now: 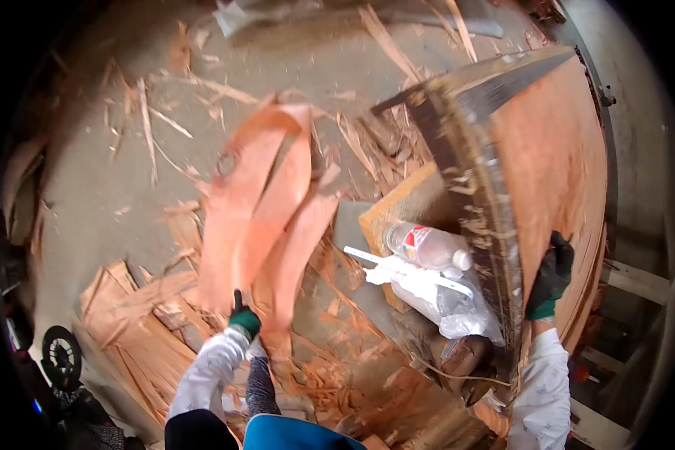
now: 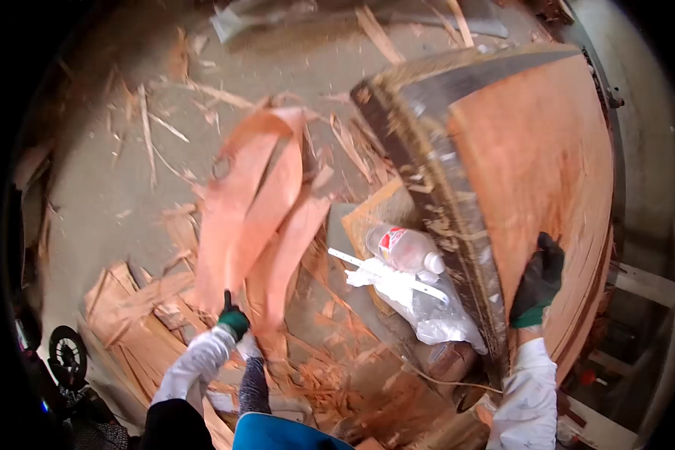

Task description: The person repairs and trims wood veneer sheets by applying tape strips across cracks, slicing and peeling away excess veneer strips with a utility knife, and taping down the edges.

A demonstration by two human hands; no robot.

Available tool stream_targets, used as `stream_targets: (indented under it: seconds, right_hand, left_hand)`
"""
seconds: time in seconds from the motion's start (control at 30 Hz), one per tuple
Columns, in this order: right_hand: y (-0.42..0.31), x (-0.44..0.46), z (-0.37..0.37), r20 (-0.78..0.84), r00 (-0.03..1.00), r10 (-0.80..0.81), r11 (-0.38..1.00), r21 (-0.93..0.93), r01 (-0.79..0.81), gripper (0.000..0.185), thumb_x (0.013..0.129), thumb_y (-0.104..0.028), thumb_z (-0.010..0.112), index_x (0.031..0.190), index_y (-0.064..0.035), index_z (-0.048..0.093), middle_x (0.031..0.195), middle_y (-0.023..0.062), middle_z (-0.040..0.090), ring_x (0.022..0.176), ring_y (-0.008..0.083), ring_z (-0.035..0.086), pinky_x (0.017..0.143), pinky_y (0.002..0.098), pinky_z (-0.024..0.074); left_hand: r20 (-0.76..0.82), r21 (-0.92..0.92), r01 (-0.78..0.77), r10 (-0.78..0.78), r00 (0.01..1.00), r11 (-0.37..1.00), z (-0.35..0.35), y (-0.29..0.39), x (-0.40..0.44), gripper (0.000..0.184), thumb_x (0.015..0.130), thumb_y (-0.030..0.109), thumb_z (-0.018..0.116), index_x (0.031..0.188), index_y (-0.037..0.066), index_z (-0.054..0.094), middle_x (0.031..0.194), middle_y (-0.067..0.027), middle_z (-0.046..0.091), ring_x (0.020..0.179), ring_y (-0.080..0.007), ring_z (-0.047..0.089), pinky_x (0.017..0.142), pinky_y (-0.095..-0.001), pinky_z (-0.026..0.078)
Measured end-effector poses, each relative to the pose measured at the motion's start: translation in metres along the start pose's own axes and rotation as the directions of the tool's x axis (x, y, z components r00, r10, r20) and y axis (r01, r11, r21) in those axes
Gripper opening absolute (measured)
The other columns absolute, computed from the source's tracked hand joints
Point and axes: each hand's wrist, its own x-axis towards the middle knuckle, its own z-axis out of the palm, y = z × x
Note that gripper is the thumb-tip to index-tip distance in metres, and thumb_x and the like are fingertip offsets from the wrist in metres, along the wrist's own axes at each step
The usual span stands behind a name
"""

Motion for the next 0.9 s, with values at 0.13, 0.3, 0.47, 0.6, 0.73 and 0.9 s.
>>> stream_targets:
  seconds: [0.13,0.3,0.47,0.6,0.73,0.9]
  right_hand:
    - [-0.01,-0.002,0.001,-0.023,0.999,0.045,0.998,0.043,-0.043,0.029,0.089,0.004,0.05,0.117,0.0022,0.057,0.112,0.0087,0.063,0.105,0.0179,0.058,0.094,0.0292,0.0437]
    - [0.002,-0.001,0.005,-0.033,0.998,0.046,0.988,0.146,-0.041,0.03,0.088,-0.001,0.054,0.117,0.0002,0.06,0.114,0.0137,0.065,0.106,0.0236,0.062,0.096,0.0317,0.045]
    - [-0.021,-0.001,-0.016,-0.056,0.998,-0.033,0.998,0.053,0.036,0.027,0.081,-0.008,0.058,0.108,-0.0057,0.064,0.105,0.0155,0.065,0.099,0.0328,0.062,0.089,0.0401,0.0475]
    - [-0.015,0.003,-0.021,-0.026,0.991,-0.132,0.991,-0.015,0.131,0.024,0.083,-0.012,0.055,0.105,-0.0089,0.065,0.099,0.0158,0.066,0.093,0.0355,0.062,0.083,0.0437,0.0499]
    - [-0.001,0.003,-0.013,-0.05,0.998,-0.044,0.996,0.075,0.047,0.023,0.078,-0.013,0.057,0.101,-0.0099,0.062,0.095,0.0171,0.065,0.089,0.0388,0.062,0.077,0.0488,0.0501]
    - [-0.002,0.008,-0.039,0.158,0.987,-0.039,0.991,0.134,0.018,0.025,0.078,-0.017,0.058,0.101,-0.0093,0.059,0.098,0.0193,0.064,0.09,0.0378,0.063,0.076,0.0498,0.0508]
  left_hand:
    - [-0.045,-0.29,-0.047,0.036,0.998,0.956,-0.118,0.004,-0.105,0.011,0.076,0.022,0.059,0.074,0.022,0.07,0.067,-0.005,0.066,0.075,-0.0294,0.065,0.097,-0.0791,0.014]
    - [-0.358,-0.599,-0.168,-0.074,0.931,0.783,-0.204,0.022,-0.206,0.011,0.08,0.027,0.062,0.079,0.023,0.072,0.069,-0.0034,0.068,0.07,-0.0252,0.065,0.095,-0.0619,0.032]
    - [-0.313,-0.752,-0.078,-0.25,0.916,0.655,-0.292,0.056,-0.266,0.021,0.08,0.034,0.069,0.093,0.018,0.074,0.08,-0.0052,0.071,0.077,-0.0251,0.065,0.087,-0.0467,0.036]
    - [-0.382,-0.806,-0.119,-0.356,0.853,0.58,-0.34,0.1,-0.297,0.029,0.081,0.029,0.068,0.1,0.007,0.072,0.075,-0.0066,0.07,0.07,-0.0241,0.062,0.073,-0.0368,0.044]
    - [-0.173,-0.965,-0.262,-0.733,0.658,-0.007,-0.362,0.18,-0.346,0.021,0.094,0.023,0.056,0.096,0.005,0.066,0.097,-0.0118,0.066,0.082,-0.0223,0.062,0.07,-0.0294,0.051]
    - [-0.312,-0.904,-0.408,-0.849,0.426,0.127,-0.392,0.239,-0.336,0.018,0.093,0.019,0.059,0.098,0.003,0.065,0.097,-0.0105,0.066,0.085,-0.0192,0.061,0.072,-0.0284,0.05]
